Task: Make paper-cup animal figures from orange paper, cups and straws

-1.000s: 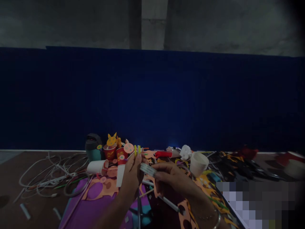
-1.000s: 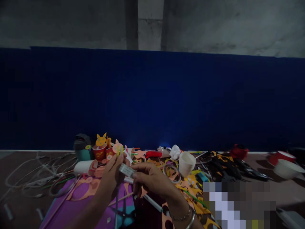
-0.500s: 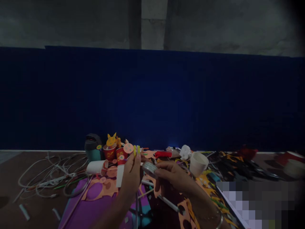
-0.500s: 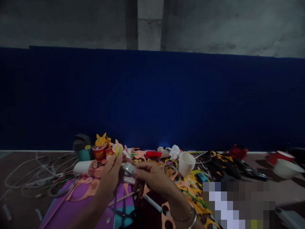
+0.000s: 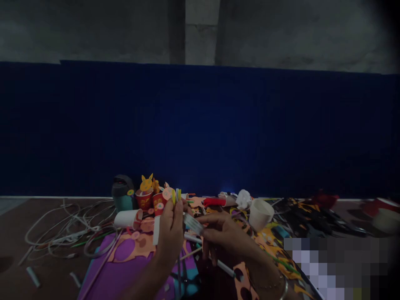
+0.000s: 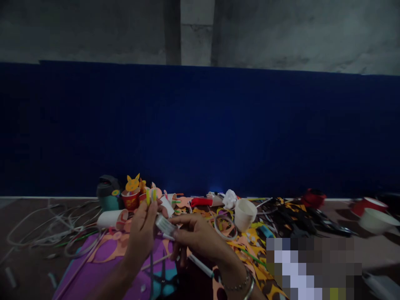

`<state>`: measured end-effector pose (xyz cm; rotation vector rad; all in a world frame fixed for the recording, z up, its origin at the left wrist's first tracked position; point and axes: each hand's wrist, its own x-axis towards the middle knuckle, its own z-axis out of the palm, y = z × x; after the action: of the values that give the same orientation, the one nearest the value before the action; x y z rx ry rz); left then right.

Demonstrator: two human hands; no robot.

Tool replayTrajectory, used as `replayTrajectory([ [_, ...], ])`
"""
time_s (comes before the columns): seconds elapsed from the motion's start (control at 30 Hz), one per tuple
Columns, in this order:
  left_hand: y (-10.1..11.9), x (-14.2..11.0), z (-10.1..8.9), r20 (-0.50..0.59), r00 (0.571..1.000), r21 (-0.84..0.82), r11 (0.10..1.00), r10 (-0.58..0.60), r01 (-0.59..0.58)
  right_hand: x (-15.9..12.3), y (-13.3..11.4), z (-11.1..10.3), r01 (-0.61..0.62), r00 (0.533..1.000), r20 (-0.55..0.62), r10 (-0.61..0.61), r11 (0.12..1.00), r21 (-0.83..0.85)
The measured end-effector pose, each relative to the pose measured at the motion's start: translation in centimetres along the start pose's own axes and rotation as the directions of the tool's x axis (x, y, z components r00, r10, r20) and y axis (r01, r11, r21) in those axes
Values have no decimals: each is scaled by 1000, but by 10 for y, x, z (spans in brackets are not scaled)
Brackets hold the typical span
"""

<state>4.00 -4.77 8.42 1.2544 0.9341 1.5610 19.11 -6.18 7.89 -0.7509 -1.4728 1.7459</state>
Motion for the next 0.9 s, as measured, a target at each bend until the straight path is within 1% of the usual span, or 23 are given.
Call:
replayTrajectory([
  [0.1, 0, 1, 0, 16, 997, -64, 995, -71, 72, 2, 2, 0, 13, 1000, -18, -13, 1000, 1],
  [0.17, 1, 0, 1, 24, 997, -72, 994, -79, 81, 3, 3, 0, 20, 999, -32, -20, 1000, 0],
  [0.3, 2, -3, 2, 35, 999, -12, 1000, -27, 28, 3, 0, 4, 21, 999, -50, -21, 1000, 1],
  [0.4, 3, -6, 2, 30, 999, 59, 998, 25, -26, 3, -2, 8, 17, 996, -89, -20, 999, -30],
  [0.47, 3, -6, 2, 3, 998, 67, 996, 55, -55, 3, -2, 10, 13, 992, -127, -19, 999, -44],
  [0.53, 2, -6, 1, -37, 998, 31, 998, 57, -55, 4, -1, 11, 30, 985, -171, -37, 999, -43],
  [0.6, 2, -4, 0, -58, 998, -32, 999, 12, -13, 5, 0, 12, 49, 982, -182, -55, 998, -38],
  [0.67, 1, -2, 0, -43, 997, -122, 990, -70, 64, 5, 3, 12, 49, 988, -145, -51, 999, -18],
  [0.73, -2, 0, 2, 13, 984, -235, 956, -177, 175, 5, 5, 11, 37, 996, -87, -35, 999, 18],
  [0.8, -4, 1, 3, 97, 956, -305, 906, -278, 294, 6, 6, 11, 36, 998, -50, -33, 998, 56],
  [0.83, -5, 1, 3, 127, 943, -308, 892, -307, 332, 6, 6, 11, 40, 998, -49, -37, 997, 69],
  [0.87, -6, 2, 3, 134, 941, -286, 897, -312, 338, 7, 6, 11, 41, 998, -56, -37, 996, 75],
  [0.9, -5, 2, 3, 125, 949, -237, 920, -291, 313, 7, 5, 11, 39, 997, -70, -34, 997, 73],
])
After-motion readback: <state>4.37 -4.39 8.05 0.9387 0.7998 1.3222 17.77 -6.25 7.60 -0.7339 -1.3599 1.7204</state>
